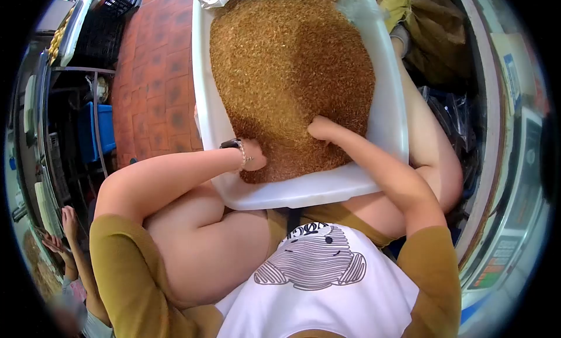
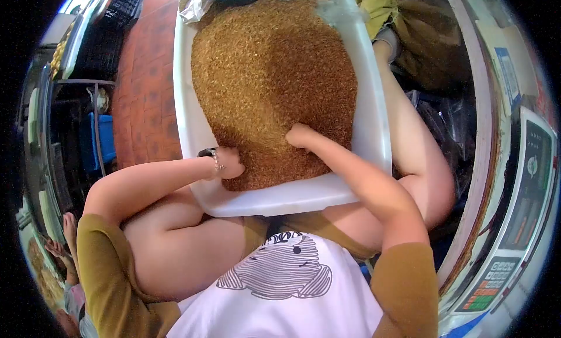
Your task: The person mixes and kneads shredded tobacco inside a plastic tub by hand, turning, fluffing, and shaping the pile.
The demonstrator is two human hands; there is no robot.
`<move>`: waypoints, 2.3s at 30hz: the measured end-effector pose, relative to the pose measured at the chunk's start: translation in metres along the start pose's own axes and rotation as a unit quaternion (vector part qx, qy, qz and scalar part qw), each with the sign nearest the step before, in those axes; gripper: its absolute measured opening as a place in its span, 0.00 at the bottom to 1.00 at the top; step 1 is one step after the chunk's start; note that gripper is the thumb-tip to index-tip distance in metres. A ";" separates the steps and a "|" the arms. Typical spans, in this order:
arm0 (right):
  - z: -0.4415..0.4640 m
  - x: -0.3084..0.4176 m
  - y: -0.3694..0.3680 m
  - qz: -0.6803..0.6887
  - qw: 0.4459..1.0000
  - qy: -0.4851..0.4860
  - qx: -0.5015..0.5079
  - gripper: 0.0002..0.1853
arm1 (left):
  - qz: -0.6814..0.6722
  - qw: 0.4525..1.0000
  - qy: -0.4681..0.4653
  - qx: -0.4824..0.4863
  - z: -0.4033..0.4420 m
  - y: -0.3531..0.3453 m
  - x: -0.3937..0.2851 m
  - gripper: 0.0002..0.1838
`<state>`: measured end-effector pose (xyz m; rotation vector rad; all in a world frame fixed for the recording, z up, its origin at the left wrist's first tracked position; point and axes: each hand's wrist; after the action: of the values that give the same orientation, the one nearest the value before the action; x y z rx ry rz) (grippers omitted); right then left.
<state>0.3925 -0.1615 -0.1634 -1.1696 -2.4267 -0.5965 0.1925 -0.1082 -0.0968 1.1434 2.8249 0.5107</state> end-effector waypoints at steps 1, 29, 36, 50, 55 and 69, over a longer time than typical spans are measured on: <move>0.006 0.000 -0.009 0.061 0.998 0.001 -0.019 0.25 | 0.000 1.000 -0.006 0.009 0.004 -0.002 -0.001 0.26; -0.057 0.096 0.078 0.405 0.859 0.309 -0.052 0.14 | -0.863 0.481 -0.153 -0.021 -0.031 0.085 0.039 0.12; -0.053 0.128 0.117 0.318 0.771 0.517 -0.194 0.16 | -0.776 0.536 -0.285 -0.170 -0.035 0.146 0.078 0.26; -0.083 0.028 0.110 -0.239 0.942 0.209 -0.108 0.16 | -0.657 0.737 -0.144 -0.062 -0.011 0.072 0.035 0.17; -0.060 -0.009 0.089 -0.315 0.944 0.083 0.045 0.18 | -0.215 0.954 -0.116 0.172 0.011 0.022 0.014 0.20; -0.016 -0.030 0.033 -0.191 0.980 -0.002 -0.060 0.18 | -0.436 0.885 0.067 0.150 0.051 -0.034 0.017 0.26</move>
<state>0.4385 -0.1703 -0.1584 -0.7440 -2.6690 -0.8631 0.1657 -0.1048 -0.1549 -0.2490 3.1749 0.0721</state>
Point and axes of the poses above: each hand's wrist, its own z-axis towards the middle knuckle, its own y-axis out of the back of the hand, x = y × z, and after that the axes turned 14 degrees about y, right-handed
